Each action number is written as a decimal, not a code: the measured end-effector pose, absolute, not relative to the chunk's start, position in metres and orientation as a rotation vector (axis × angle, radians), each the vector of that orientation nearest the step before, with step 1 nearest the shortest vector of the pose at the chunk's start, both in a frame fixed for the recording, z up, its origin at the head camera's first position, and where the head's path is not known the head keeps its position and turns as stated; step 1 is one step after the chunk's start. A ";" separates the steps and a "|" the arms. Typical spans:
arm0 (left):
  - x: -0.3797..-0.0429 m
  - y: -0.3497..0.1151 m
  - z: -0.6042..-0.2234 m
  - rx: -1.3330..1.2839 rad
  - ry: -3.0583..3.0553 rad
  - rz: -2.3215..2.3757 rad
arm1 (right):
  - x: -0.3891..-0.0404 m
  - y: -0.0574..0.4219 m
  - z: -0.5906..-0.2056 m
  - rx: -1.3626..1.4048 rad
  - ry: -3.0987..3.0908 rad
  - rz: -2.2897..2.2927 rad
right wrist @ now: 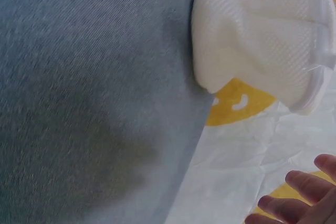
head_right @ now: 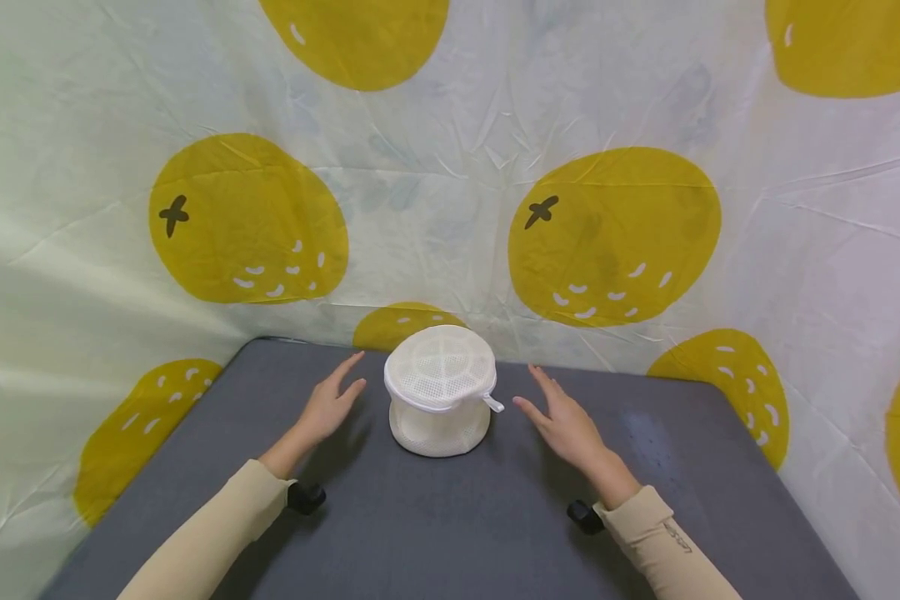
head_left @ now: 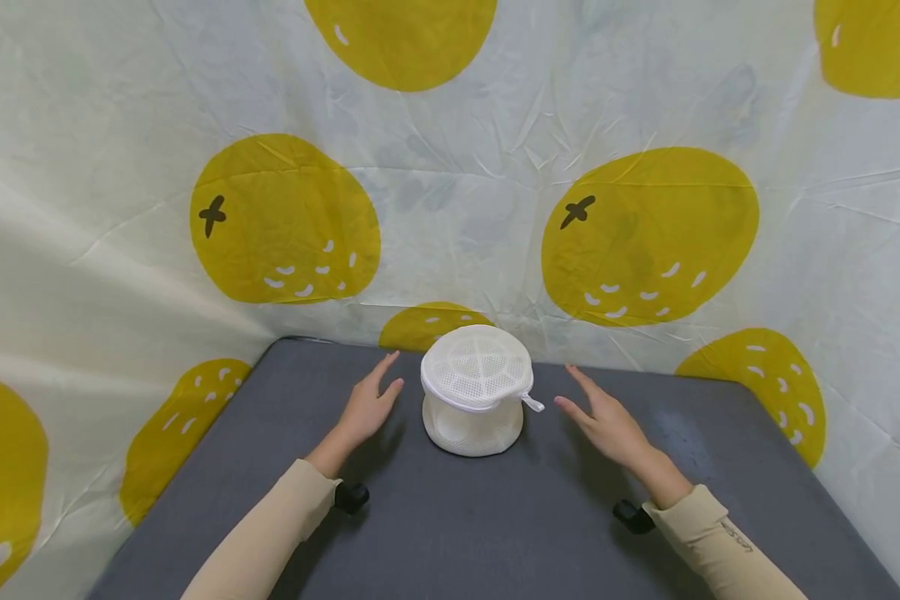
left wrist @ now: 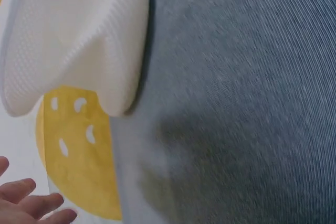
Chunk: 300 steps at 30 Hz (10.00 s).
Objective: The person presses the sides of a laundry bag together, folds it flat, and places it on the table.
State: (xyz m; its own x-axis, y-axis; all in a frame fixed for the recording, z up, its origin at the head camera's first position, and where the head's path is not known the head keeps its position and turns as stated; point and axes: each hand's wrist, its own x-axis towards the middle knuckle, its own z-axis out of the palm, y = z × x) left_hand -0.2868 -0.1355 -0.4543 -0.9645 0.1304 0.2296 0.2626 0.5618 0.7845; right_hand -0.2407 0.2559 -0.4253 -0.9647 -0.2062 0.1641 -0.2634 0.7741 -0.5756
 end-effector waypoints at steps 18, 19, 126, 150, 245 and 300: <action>-0.286 -0.119 -0.439 -0.191 -2.302 -2.304 | -0.246 0.242 -0.411 0.301 -2.575 2.031; -0.286 -0.118 -0.439 -0.190 -2.292 -2.326 | -0.247 0.242 -0.411 0.288 -2.573 2.045; -0.290 -0.088 -0.471 0.103 -2.095 -2.392 | -0.262 0.184 -0.459 -0.075 -2.220 2.560; -0.289 -0.087 -0.486 0.126 -2.115 -2.382 | -0.258 0.183 -0.463 -0.069 -2.244 2.567; -0.304 -0.093 -0.500 0.009 -2.469 -2.104 | -0.277 0.184 -0.479 0.212 -2.872 1.598; -0.308 -0.052 -0.479 -0.901 -3.194 -0.413 | -0.307 0.167 -0.478 1.019 -3.004 0.550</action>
State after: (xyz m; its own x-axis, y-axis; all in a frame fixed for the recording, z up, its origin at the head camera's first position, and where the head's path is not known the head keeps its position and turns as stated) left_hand -0.3080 -0.0524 -0.4791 -0.8357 0.5345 -0.1261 0.4848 0.8259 0.2879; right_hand -0.3069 0.1671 -0.4782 -0.7968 -0.6032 0.0358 -0.5767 0.7415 -0.3428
